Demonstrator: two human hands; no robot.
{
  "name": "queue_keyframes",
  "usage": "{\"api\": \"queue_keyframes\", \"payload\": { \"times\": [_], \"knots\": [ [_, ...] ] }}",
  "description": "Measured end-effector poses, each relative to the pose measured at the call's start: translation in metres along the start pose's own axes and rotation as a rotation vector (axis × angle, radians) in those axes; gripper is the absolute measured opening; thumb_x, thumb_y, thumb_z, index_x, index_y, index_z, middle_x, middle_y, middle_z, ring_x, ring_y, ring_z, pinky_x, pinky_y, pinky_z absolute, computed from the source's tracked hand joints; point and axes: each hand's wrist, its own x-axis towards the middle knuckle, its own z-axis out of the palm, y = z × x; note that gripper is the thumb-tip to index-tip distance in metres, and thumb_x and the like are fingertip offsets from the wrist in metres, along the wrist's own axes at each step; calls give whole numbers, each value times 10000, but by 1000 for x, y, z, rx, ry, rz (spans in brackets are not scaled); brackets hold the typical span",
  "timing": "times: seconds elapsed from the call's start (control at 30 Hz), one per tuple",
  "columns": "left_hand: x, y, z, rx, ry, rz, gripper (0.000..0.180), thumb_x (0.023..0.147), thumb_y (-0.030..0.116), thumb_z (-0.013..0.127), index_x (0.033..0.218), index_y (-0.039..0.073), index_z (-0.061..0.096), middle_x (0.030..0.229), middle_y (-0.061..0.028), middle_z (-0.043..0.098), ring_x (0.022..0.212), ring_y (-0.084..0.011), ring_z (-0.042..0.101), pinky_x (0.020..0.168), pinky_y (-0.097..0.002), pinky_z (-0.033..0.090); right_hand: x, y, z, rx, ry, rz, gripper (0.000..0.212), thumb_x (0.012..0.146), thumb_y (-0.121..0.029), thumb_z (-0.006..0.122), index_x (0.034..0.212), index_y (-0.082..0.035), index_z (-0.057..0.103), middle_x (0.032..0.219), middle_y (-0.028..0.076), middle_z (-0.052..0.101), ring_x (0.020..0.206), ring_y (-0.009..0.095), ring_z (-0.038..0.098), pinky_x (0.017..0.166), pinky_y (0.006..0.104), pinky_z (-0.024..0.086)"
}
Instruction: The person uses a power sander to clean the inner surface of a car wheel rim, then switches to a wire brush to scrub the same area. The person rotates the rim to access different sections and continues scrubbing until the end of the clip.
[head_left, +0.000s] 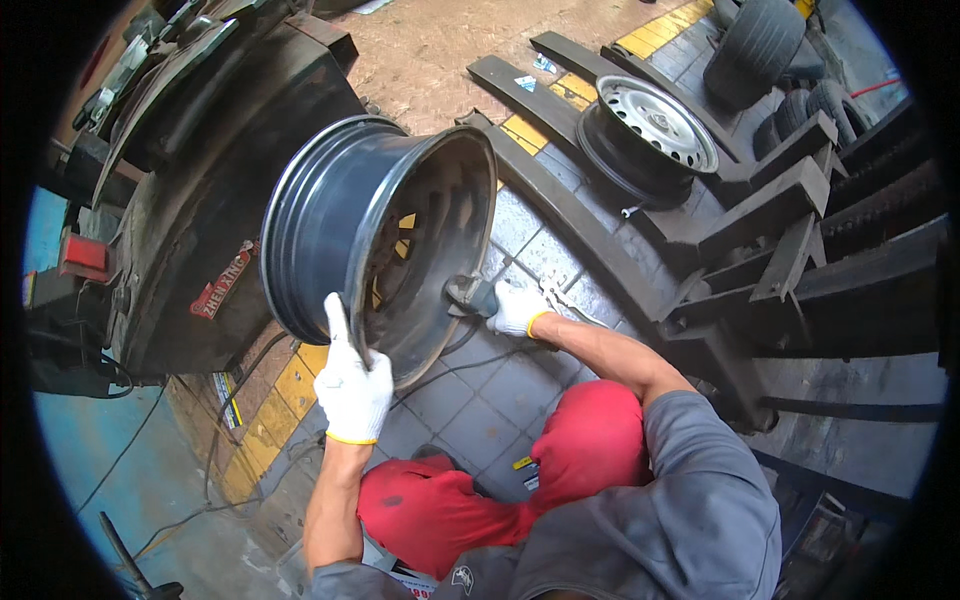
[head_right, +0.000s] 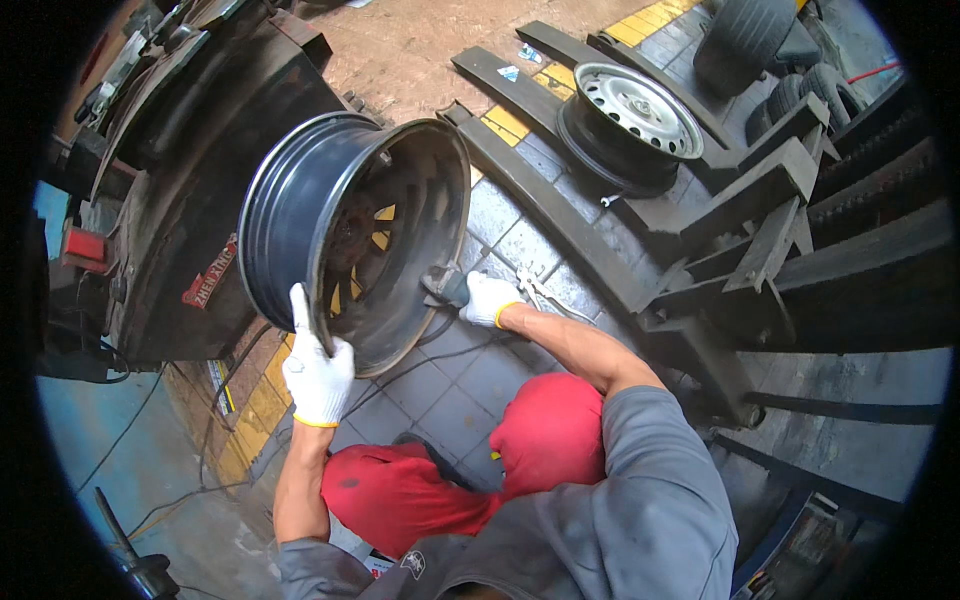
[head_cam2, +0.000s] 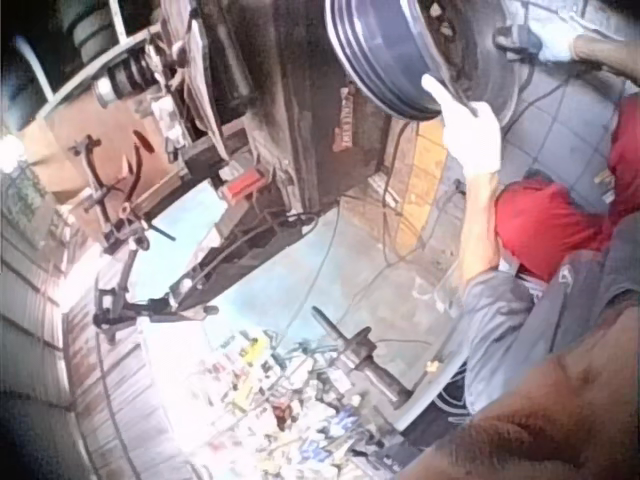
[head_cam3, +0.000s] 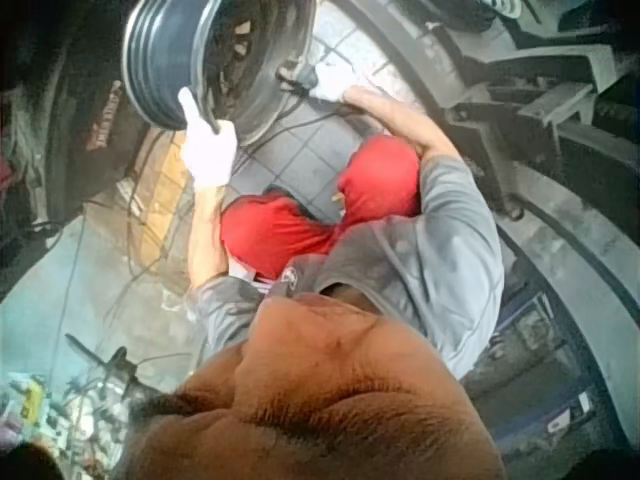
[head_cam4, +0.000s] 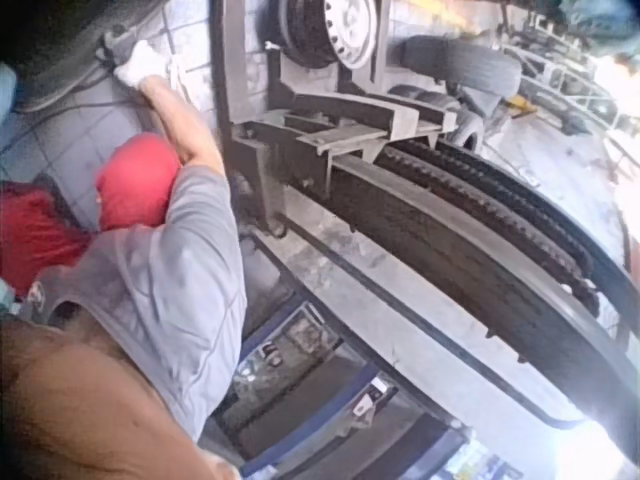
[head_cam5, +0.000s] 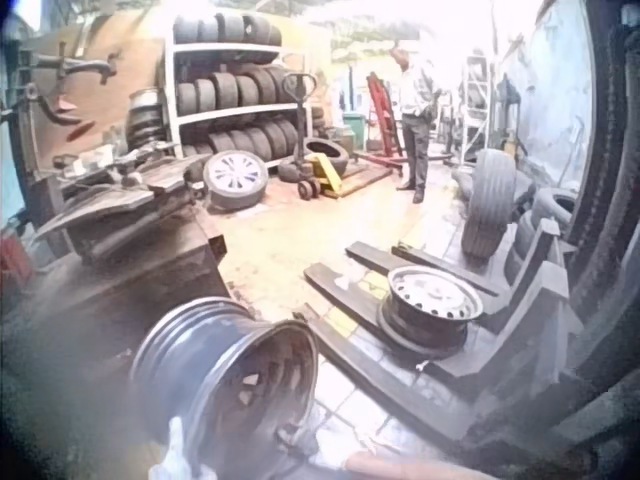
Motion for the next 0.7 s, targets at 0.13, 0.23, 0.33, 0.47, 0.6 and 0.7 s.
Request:
{"api": "queue_keyframes", "payload": {
  "times": [0.13, 0.23, 0.33, 0.47, 0.6, 0.7],
  "knots": [
    [-1, 10, -26, 103, -15, -10, 978, 849, -7, 663, 1782, 99, 387, 978, -241, 785, 667, -415, 738, 670, -460, 604, -13, -15, 14, 36, -82, 6, 654, 901, -427, 751, 1353, 24, 609, 1251, 298, 783, 1155, 475, 777, 1011, 535, 603],
    [-2, 24, -50, 183, -105, 57, 988, 832, -16, 685, 1772, 71, 394, 990, -220, 778, 686, -385, 749, 683, -451, 617, -15, -15, 23, 19, -110, -52, 633, 894, -427, 755, 1300, 35, 605, 1243, 307, 783, 1150, 483, 777, 999, 540, 609],
    [10, 38, -65, 212, -86, 221, 957, 857, -15, 708, 1761, 84, 407, 953, -242, 782, 701, -399, 773, 700, -465, 625, -20, -30, 28, 40, -153, -84, 627, 897, -408, 768, 1291, 47, 597, 1242, 322, 782, 1148, 492, 778, 993, 549, 614],
    [46, 59, -60, 223, -75, 470, 818, 844, 13, 730, 1642, 1, 552, 990, -170, 746, 723, -350, 752, 709, -437, 630, -22, -41, 33, 55, -152, -99, 574, 900, -349, 783, 1268, 50, 597, 1208, 339, 786, 1133, 514, 777, 987, 561, 615],
    [86, 72, -40, 167, -85, 476, 559, 894, 97, 715, 1443, -1, 701, 1037, -226, 795, 880, -418, 787, 834, -503, 641, -2, -52, 24, 48, -27, -60, 534, 905, -328, 783, 1249, 36, 596, 1185, 328, 789, 1107, 512, 782, 971, 569, 619],
    [111, 81, -30, 182, -136, 421, 480, 917, 147, 688, 1378, 15, 725, 1041, -249, 806, 938, -441, 791, 886, -521, 635, 15, -57, 20, 10, 50, -92, 509, 899, -315, 779, 1225, 42, 620, 1166, 314, 799, 1087, 488, 795, 954, 548, 630]
  ]
}}
